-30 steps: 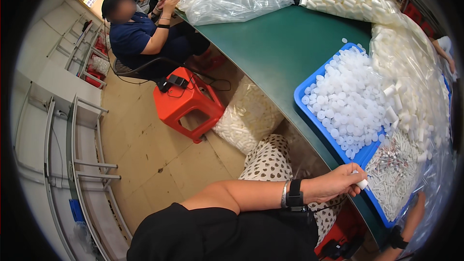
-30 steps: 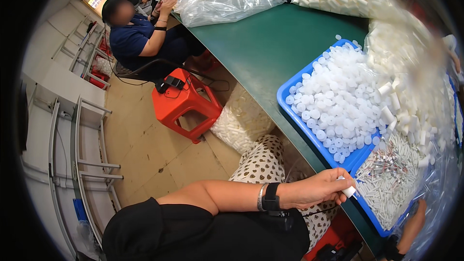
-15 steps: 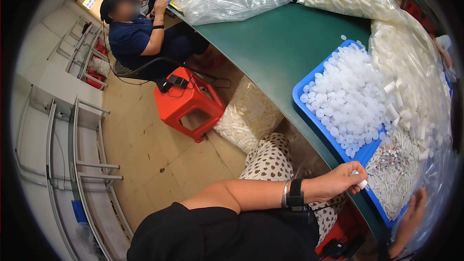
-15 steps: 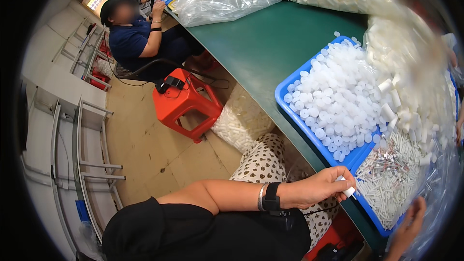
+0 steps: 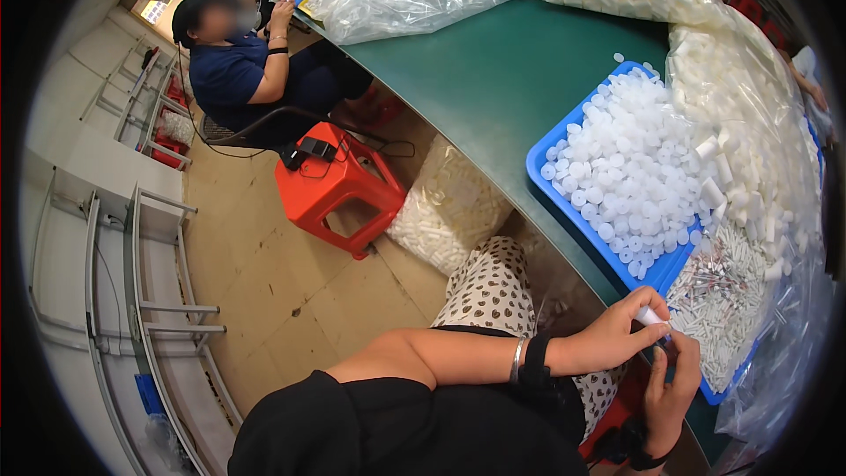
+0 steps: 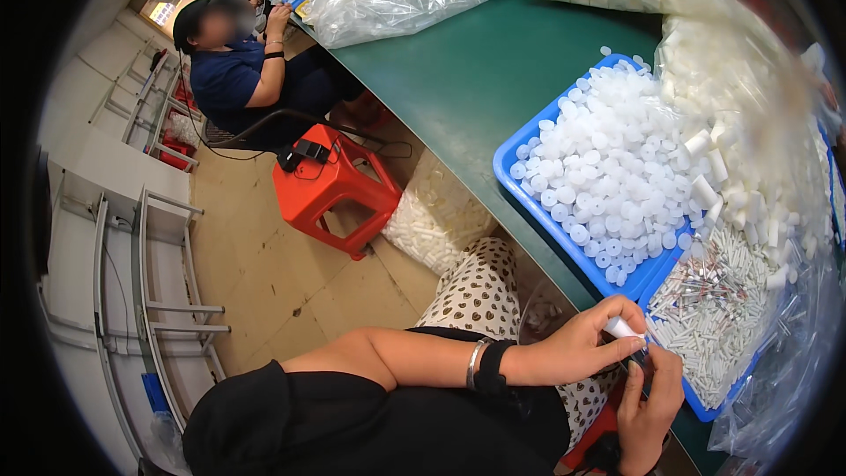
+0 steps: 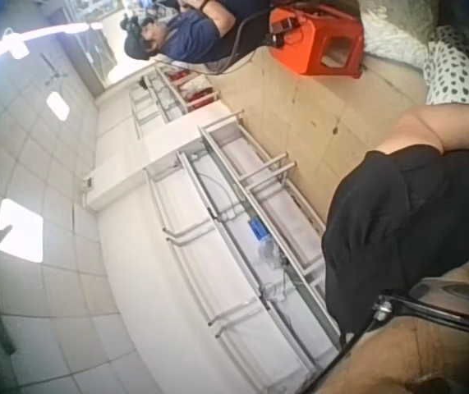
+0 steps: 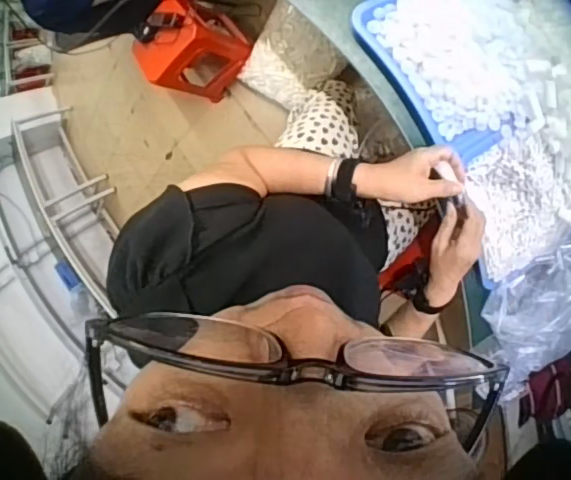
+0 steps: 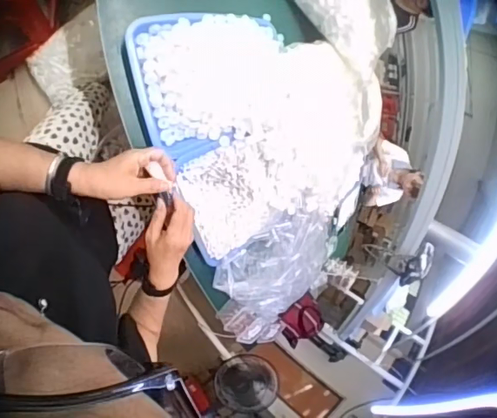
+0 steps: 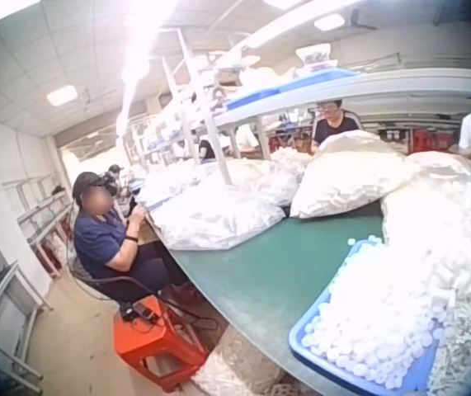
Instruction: The person sits at a green table in a workshop and assembles small white plastic components. They pick up a cylindrical piece and a cap, then insert the cylinder into the cap by hand. The person repeats this process continuously, placing the finished units into a blue tray.
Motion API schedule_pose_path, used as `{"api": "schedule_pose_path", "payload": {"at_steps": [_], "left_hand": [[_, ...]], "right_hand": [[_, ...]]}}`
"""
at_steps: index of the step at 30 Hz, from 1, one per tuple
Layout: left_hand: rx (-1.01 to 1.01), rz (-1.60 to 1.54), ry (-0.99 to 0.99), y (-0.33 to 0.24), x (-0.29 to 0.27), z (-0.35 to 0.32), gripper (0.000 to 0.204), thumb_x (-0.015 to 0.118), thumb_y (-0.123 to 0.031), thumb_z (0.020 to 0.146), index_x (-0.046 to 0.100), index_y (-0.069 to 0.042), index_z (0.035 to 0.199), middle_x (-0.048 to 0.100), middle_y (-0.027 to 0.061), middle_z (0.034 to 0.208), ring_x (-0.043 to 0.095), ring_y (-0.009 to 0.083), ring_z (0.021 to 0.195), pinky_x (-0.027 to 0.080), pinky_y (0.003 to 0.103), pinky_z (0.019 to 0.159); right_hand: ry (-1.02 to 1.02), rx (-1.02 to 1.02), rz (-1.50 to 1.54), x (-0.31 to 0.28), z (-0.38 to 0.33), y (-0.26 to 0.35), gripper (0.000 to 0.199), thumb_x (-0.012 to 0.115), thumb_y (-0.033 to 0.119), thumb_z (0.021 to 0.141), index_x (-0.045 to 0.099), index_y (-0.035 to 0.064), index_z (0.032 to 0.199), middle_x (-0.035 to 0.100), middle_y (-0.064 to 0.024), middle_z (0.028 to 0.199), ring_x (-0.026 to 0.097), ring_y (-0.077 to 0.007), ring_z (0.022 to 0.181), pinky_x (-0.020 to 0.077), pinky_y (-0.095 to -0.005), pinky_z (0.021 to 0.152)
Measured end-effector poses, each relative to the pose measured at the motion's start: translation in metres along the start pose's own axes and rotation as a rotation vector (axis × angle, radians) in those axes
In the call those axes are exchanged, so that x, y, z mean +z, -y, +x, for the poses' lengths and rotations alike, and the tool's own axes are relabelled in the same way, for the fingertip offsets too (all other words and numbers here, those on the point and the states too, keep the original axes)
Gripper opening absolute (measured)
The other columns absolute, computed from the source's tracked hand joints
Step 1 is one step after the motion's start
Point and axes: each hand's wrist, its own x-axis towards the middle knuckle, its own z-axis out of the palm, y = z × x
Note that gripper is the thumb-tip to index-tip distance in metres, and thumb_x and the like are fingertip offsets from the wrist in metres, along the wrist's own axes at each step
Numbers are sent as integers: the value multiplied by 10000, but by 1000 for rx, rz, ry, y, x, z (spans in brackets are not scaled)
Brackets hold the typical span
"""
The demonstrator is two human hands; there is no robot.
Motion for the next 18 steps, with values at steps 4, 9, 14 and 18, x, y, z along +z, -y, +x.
{"api": "schedule_pose_path", "payload": {"at_steps": [4,9,14,18], "left_hand": [[178,178,-6,-1,-4,2,147,588,-121,953,504,-37,1040,495,68,1007,526,160,928,426,304,848],[42,95,55,-2,-6,0,154,596,-165,974,518,-54,1047,498,35,1051,497,123,986,412,290,895],[26,67,17,-2,-6,0,144,576,-122,964,510,-28,1050,506,62,1025,542,148,962,434,299,881],[16,-2,18,-1,-5,-2,144,571,-130,974,515,-28,1060,516,51,1024,541,132,962,433,290,882]], "right_hand": [[-23,178,179,8,-8,-7,187,578,25,932,565,-47,1104,556,-114,899,556,-206,764,455,-339,672],[-116,311,395,14,-13,-9,210,572,48,955,563,-51,1139,563,-96,901,534,-155,717,436,-277,616],[-117,16,53,12,-5,-11,208,577,33,941,563,-52,1131,560,-119,902,545,-204,738,441,-324,640],[-108,12,60,11,-3,-9,220,599,21,919,564,-50,1124,560,-139,909,552,-250,748,443,-351,651]]}}
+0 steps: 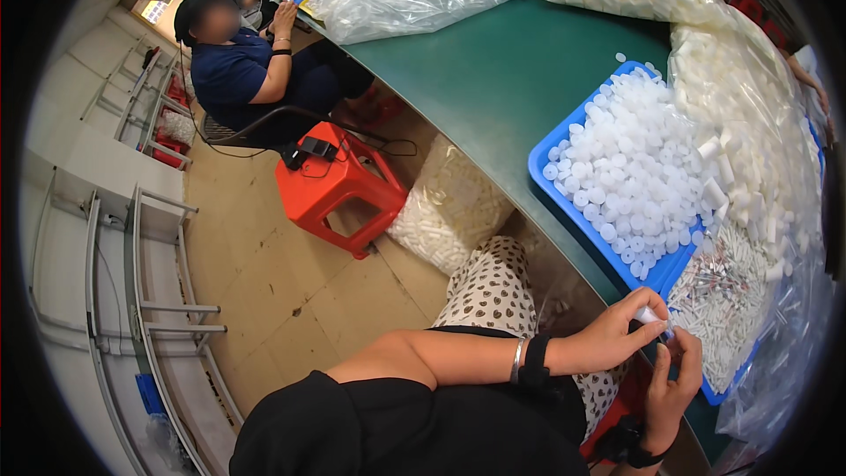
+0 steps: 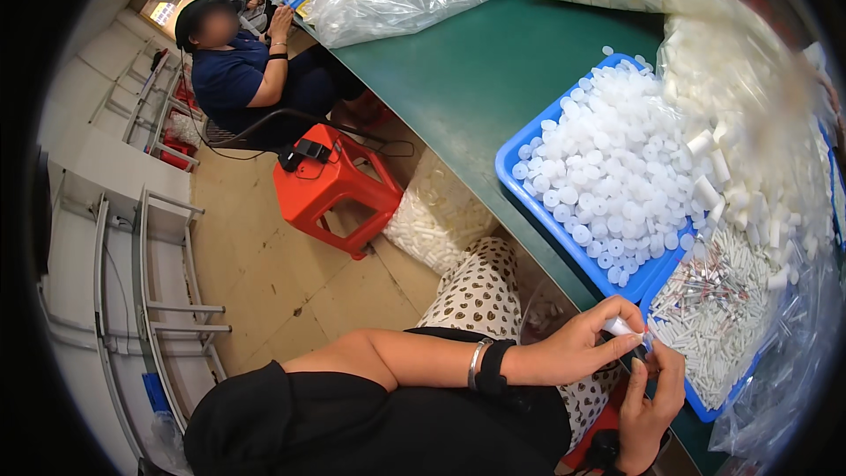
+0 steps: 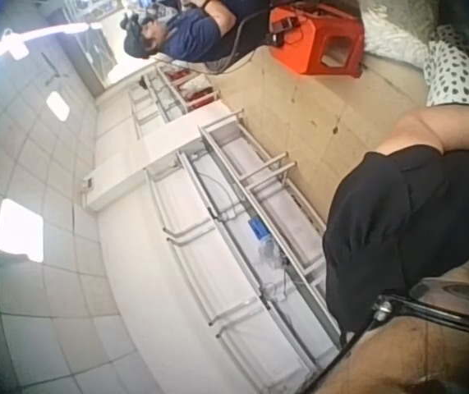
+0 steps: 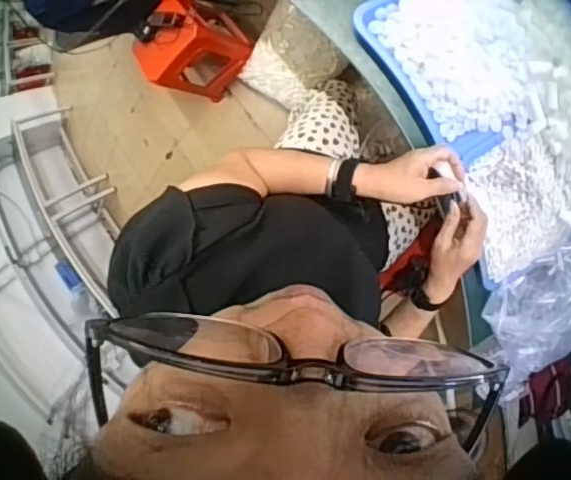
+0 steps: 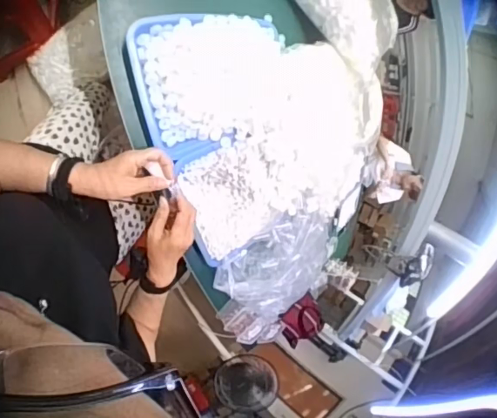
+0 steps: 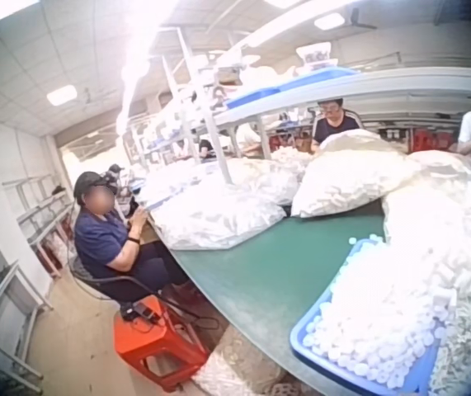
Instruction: The person sits at a green table in a workshop and assembles small white plastic components. They pick up a cylindrical piece and a cap, then insert the cylinder into the cap by hand. The person repeats this process continuously, placing the finished units into a blue tray.
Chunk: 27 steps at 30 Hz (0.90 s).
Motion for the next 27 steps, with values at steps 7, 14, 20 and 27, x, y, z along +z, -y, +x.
{"api": "schedule_pose_path", "payload": {"at_steps": [7,14,20,27], "left_hand": [[-74,-14,24,1,-4,-1,167,569,-167,1004,526,-61,1126,539,-14,983,498,37,878,434,210,752],[-154,-93,-36,-2,-5,5,146,611,-90,971,583,-58,1111,584,-36,951,536,18,860,468,190,750],[-393,-516,-8,-8,-9,3,199,583,-188,1001,556,-32,1123,603,40,1014,561,94,881,479,248,830],[-374,-407,5,-5,-11,4,205,578,-211,1007,546,-35,1107,582,31,1008,539,80,869,465,235,807]], "right_hand": [[37,-33,-5,-5,0,2,222,604,-13,899,577,-29,1119,584,-119,987,566,-216,838,463,-303,718],[-3,-37,2,-2,11,2,274,696,-33,812,616,-4,1073,603,-144,898,589,-270,739,472,-335,637],[0,142,305,-2,3,-5,265,715,7,843,617,-8,1089,605,-69,886,564,-124,700,468,-265,625],[89,131,307,-3,5,-3,240,684,15,877,614,-24,1103,614,-85,910,606,-137,744,485,-249,647]]}}
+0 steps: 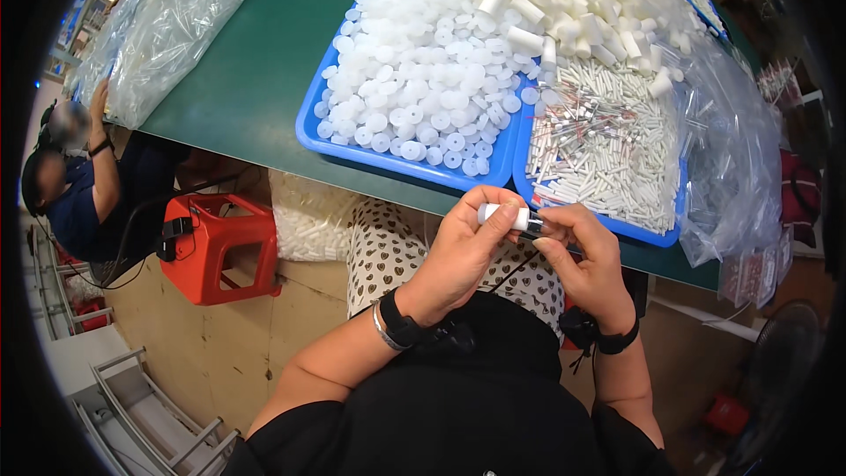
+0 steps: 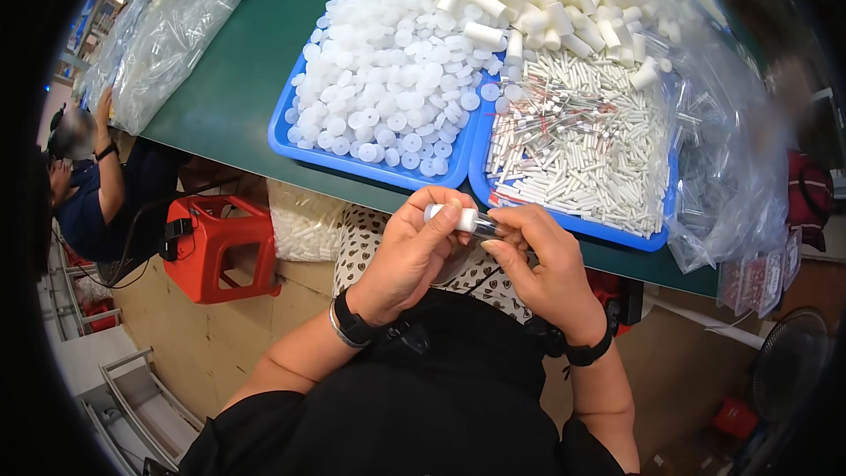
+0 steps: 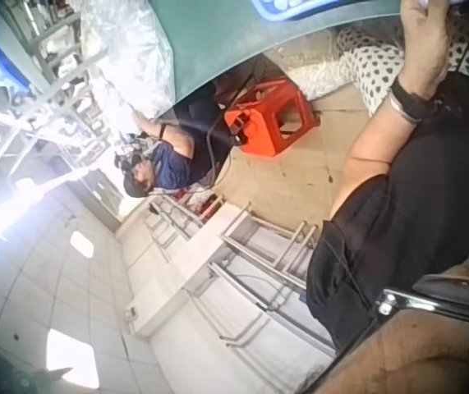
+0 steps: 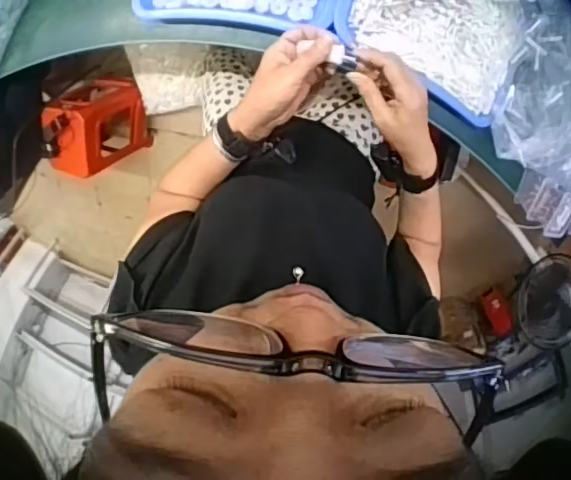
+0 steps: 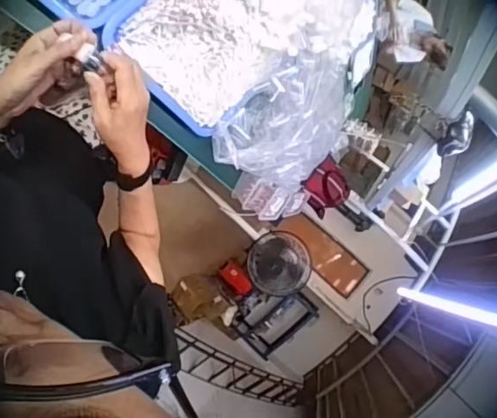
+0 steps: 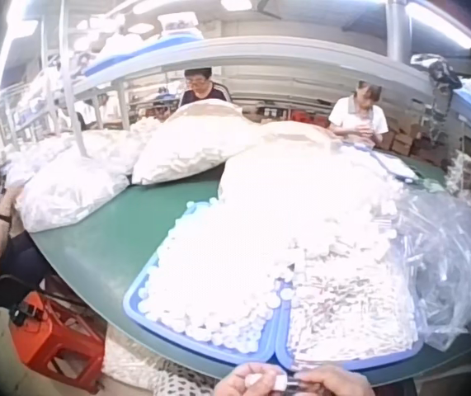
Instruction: The person sits at a green table in a workshop and assembles small white plastic components. They pick up a cylindrical piece and a cap, then insert the cylinder into the cap by hand. The person repeats this process continuously, placing the finished units into a blue tray.
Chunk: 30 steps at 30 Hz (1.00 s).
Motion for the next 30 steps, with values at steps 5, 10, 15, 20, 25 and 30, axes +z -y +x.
{"api": "schedule_pose_path", "payload": {"at_steps": [5,10,15,20,25,30], "left_hand": [[308,509,-140,7,10,-8,160,557,-160,1008,540,-14,1070,526,51,1037,507,88,889,423,216,784],[278,544,-14,9,3,-10,194,530,-100,997,537,-15,1171,517,68,1130,523,150,1030,425,291,929],[316,521,192,14,5,-8,387,518,-56,976,496,-1,1359,516,107,1335,482,198,1273,372,331,1079],[187,420,279,14,2,-7,387,505,-74,988,498,16,1364,506,131,1381,470,207,1300,379,341,1084],[-19,-40,126,8,4,-2,418,446,-176,1028,462,40,1385,508,134,1381,483,229,1287,377,366,1095],[-114,-326,262,18,-11,2,468,412,-246,1046,432,44,1413,497,125,1392,470,224,1290,367,372,1101]], "right_hand": [[-48,85,135,12,-6,-5,229,670,-3,881,608,-30,1100,617,-99,924,614,-159,735,495,-281,642],[-17,-126,-81,12,-2,-6,224,652,-17,873,604,-30,1091,622,-134,942,636,-239,756,507,-317,661],[6,-180,-33,22,-4,-8,209,627,-25,872,593,-26,1078,634,-183,959,650,-341,818,519,-381,701],[-6,-206,-63,25,-8,-10,179,603,-27,883,585,-25,1061,633,-204,953,648,-390,826,520,-416,690],[-21,-203,-196,33,-1,-12,280,638,21,877,548,3,1142,625,-194,1007,643,-394,823,521,-426,669],[-40,-163,-239,30,-1,-8,217,674,65,860,570,39,1049,628,-169,928,633,-370,771,500,-407,653]]}}
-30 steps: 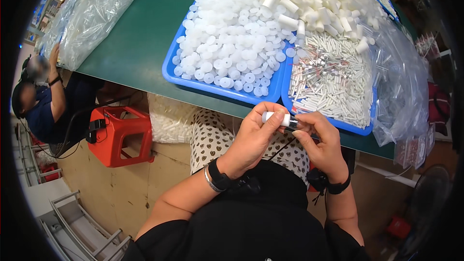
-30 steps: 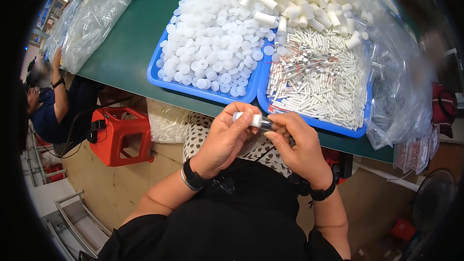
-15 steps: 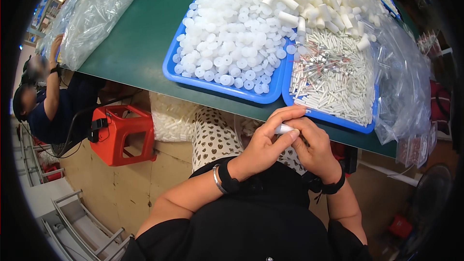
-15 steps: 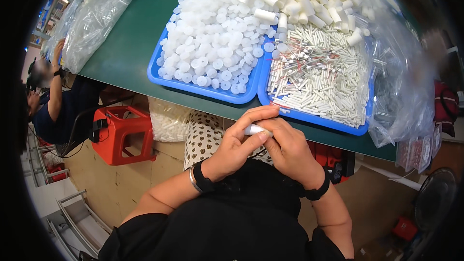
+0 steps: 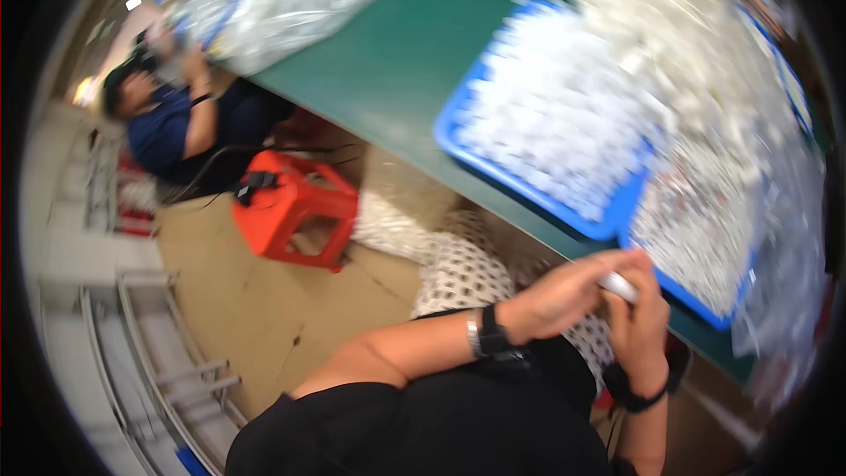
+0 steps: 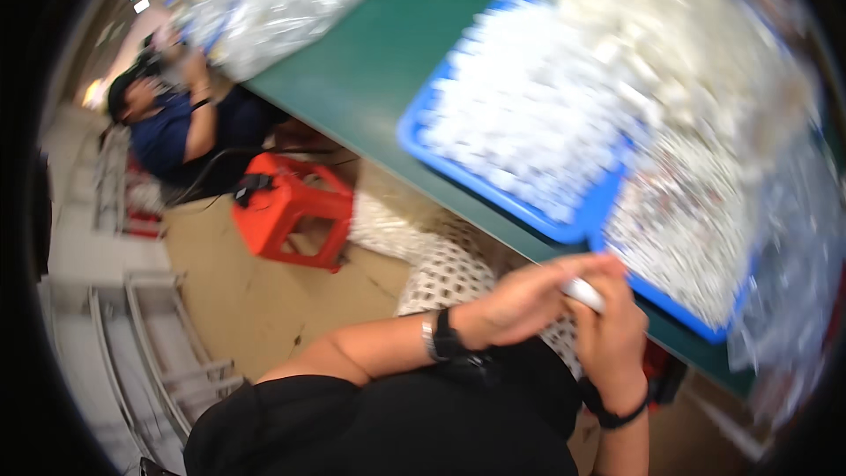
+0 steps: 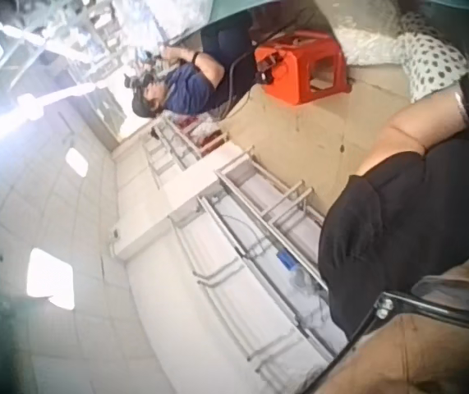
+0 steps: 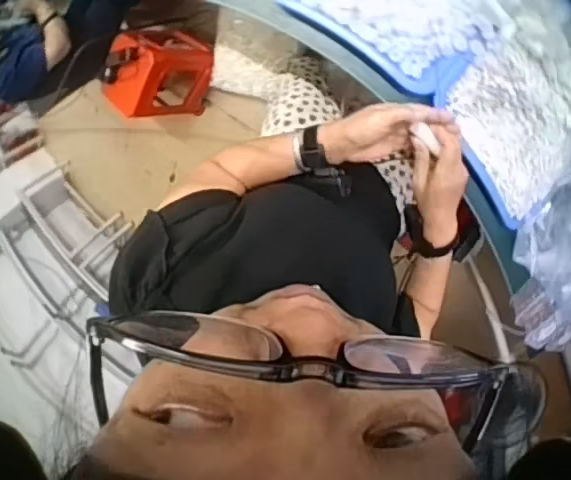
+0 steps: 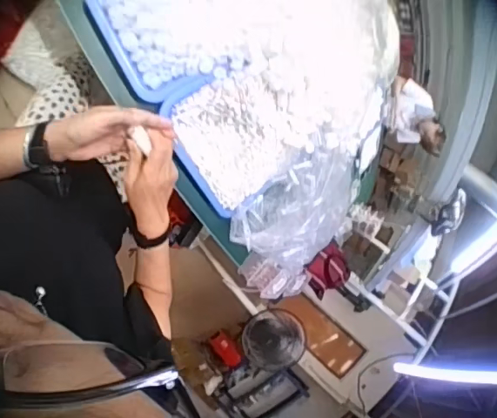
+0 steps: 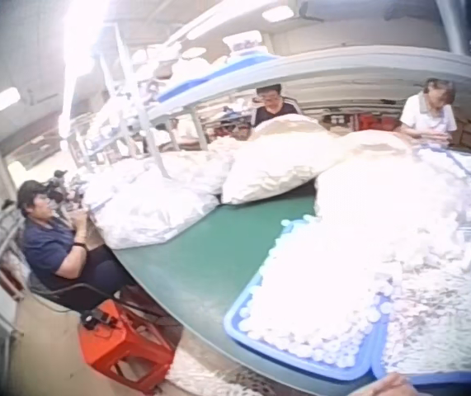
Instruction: The person sits at a green table in a workshop and assembles small white plastic components. They pick up a cylindrical piece and a cap, then insert the cylinder into the cap by hand. The person repeats this process continuously, placing the finished units into a blue tray.
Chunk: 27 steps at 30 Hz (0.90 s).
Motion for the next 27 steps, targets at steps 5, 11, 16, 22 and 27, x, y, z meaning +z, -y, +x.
{"api": "schedule_pose_path", "payload": {"at_steps": [5,11,16,22,27], "left_hand": [[-85,-112,140,5,7,2,537,401,-308,1064,321,2,1495,457,71,1402,426,168,1313,355,311,1104],[-48,-323,169,20,2,-2,584,502,-311,1028,305,-49,1512,377,66,1455,358,166,1362,303,318,1158],[6,-243,93,16,3,7,499,436,-341,1051,386,-48,1452,421,70,1383,402,146,1315,371,312,1106],[-71,-165,94,14,3,5,484,411,-363,1059,413,-46,1425,462,69,1339,410,132,1301,395,292,1076],[30,-228,44,27,4,-5,507,474,-379,1037,425,-38,1409,455,72,1378,378,194,1353,360,338,1114]], "right_hand": [[5,-36,-6,-8,-7,-1,177,580,132,941,572,-14,1041,592,-200,921,583,-417,799,448,-453,663],[44,-70,-37,0,-6,10,179,523,132,983,559,-27,1058,599,-230,945,592,-433,821,476,-433,759],[-29,80,-73,9,-2,17,221,513,148,992,535,-33,1117,595,-241,968,589,-450,822,468,-448,766],[-39,-92,-146,3,-7,7,228,529,140,980,535,-40,1120,590,-223,937,592,-435,815,451,-470,660],[28,-113,-258,4,-8,16,185,537,117,960,570,-31,1066,601,-211,881,613,-407,772,447,-451,617]]}}
